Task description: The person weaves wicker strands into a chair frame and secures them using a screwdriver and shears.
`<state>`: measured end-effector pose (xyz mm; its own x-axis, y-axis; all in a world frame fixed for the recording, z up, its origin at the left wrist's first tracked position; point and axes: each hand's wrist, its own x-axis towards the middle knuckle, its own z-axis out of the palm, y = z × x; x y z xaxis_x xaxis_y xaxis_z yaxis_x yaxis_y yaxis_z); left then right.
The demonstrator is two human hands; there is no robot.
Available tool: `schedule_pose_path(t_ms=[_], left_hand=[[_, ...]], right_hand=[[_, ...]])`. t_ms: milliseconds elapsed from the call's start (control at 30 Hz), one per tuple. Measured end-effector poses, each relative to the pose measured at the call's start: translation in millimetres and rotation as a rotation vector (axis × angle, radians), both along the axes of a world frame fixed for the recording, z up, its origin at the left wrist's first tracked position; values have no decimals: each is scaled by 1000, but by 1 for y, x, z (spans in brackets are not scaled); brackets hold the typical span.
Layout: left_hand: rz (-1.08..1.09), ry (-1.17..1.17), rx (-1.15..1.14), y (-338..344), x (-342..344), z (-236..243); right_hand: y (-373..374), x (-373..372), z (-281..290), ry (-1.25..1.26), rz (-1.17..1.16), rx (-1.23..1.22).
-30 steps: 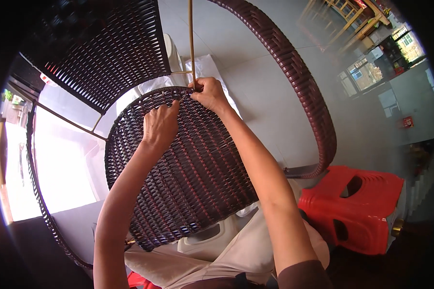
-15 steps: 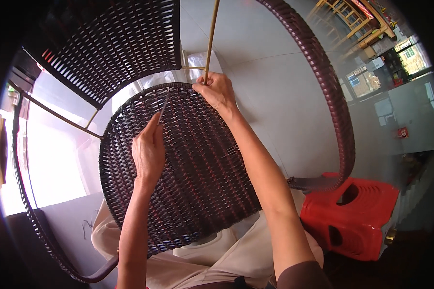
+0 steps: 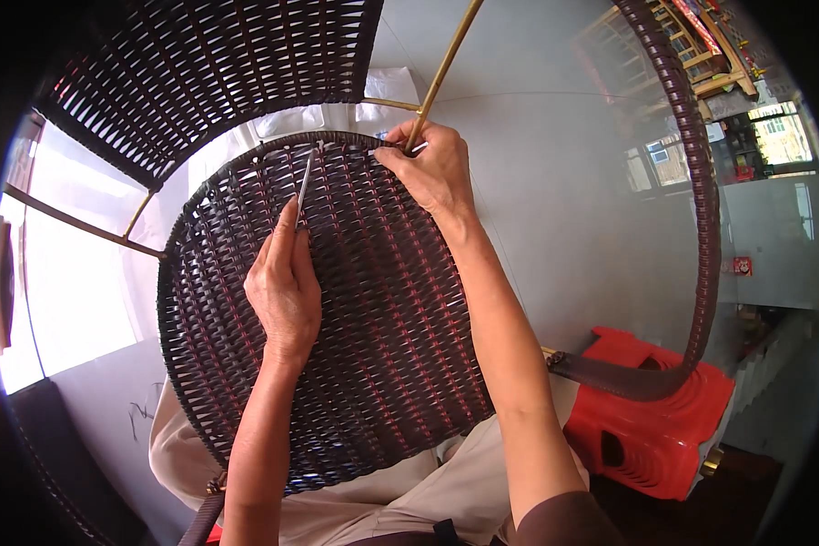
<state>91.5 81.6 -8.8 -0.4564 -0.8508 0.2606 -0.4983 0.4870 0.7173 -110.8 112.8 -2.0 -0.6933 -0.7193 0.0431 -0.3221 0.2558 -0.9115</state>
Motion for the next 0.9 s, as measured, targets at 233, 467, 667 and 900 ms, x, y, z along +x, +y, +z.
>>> schedule_pose_path(t_ms=[233,467,667,900], left_hand=[[8,27,40,0,1,2],[1,32,4,-1,1,0],[-35,-4,25,1,2,4],[-132,-67,-17,3,2,11]], right_hand=[[-2,8,2,102,-49,-25],[1,5,-1,125,-16,-97],[9,-12,6,-253,95,-154],[4,-13,2,-211,53,-192]])
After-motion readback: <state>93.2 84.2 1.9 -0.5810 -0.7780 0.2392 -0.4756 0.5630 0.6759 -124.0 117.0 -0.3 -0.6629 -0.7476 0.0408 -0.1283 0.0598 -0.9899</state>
